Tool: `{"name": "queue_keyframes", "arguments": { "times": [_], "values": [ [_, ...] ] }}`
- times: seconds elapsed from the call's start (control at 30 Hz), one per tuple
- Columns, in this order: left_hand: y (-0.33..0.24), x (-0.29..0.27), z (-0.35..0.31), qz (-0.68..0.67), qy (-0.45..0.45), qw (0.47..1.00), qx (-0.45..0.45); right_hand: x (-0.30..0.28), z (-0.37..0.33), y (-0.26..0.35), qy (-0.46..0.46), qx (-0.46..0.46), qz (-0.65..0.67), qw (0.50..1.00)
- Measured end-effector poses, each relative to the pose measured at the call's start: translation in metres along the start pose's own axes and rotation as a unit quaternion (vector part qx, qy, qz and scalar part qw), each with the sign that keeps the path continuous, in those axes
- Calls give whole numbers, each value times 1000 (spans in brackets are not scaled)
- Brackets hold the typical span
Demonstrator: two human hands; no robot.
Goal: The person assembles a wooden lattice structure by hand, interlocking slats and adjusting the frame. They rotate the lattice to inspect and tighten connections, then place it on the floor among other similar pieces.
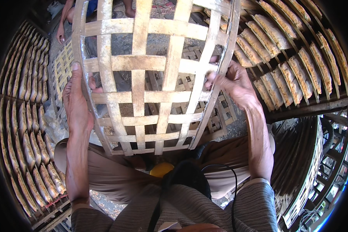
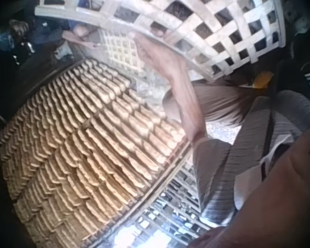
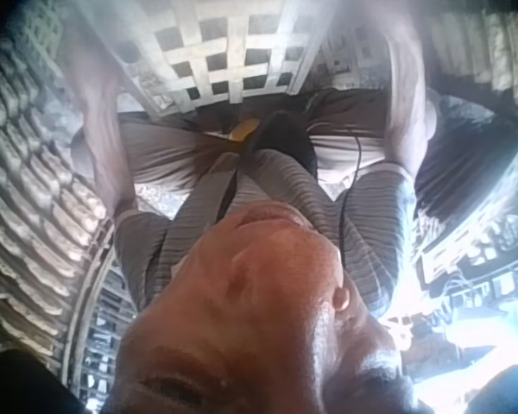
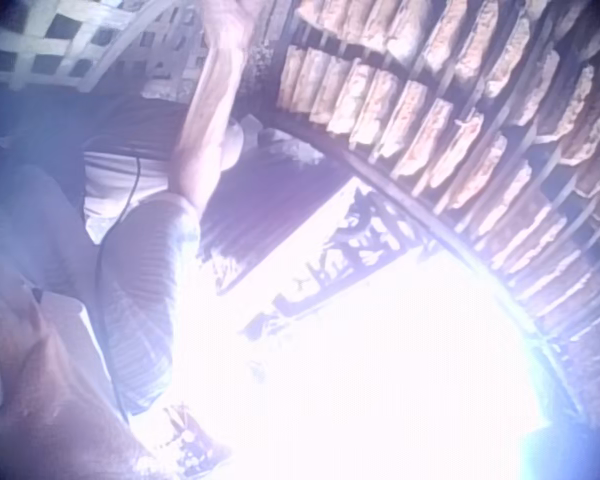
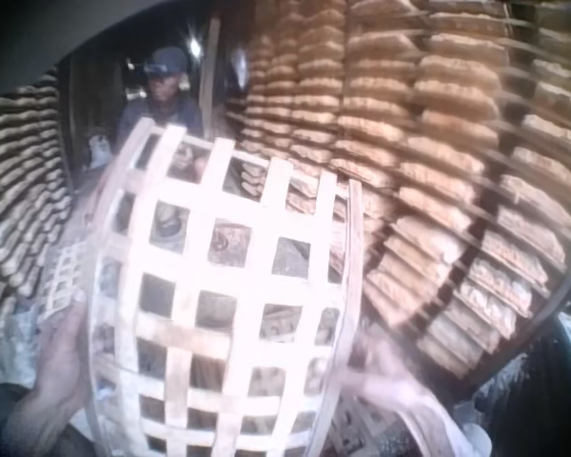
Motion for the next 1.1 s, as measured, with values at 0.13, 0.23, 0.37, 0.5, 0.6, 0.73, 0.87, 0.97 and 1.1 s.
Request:
{"name": "queue_keyframes", "arguments": {
  "times": [0.13,0.23,0.37,0.5,0.6,0.73,0.87,0.97,1.1],
  "values": [
    [-5,3,-2,-17,-1,1000,-11,2,-2,0,-2,-3,42,999],
    [-3,6,-2,-15,3,1000,14,6,-3,0,-14,-82,-90,992],
    [0,-1,2,-27,58,997,-37,2,4,-8,-97,19,58,993],
    [-11,7,1,117,52,984,121,-5,3,0,-246,-23,86,965],
    [-25,-20,28,-142,134,981,11,-19,7,6,-317,-73,63,944],
    [-29,-51,46,-356,307,880,-71,-29,6,3,-304,-102,75,944],
    [-73,-3,-3,-337,141,927,-84,-34,11,-6,-301,-103,16,948],
    [-68,4,-2,-329,129,933,-72,-26,9,0,-321,-117,-32,939],
    [-36,-30,27,-108,162,981,-4,-33,16,-2,-297,-129,-1,946]
  ]
}}
Point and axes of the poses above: each hand's wrist, its own z-axis towards the middle knuckle, its own x-axis out of the palm, y = z × x, the point moved 1 cm from there along z, towards the middle knuckle, and after that the axes turned 9 degrees about -y, right-handed, at the moved point
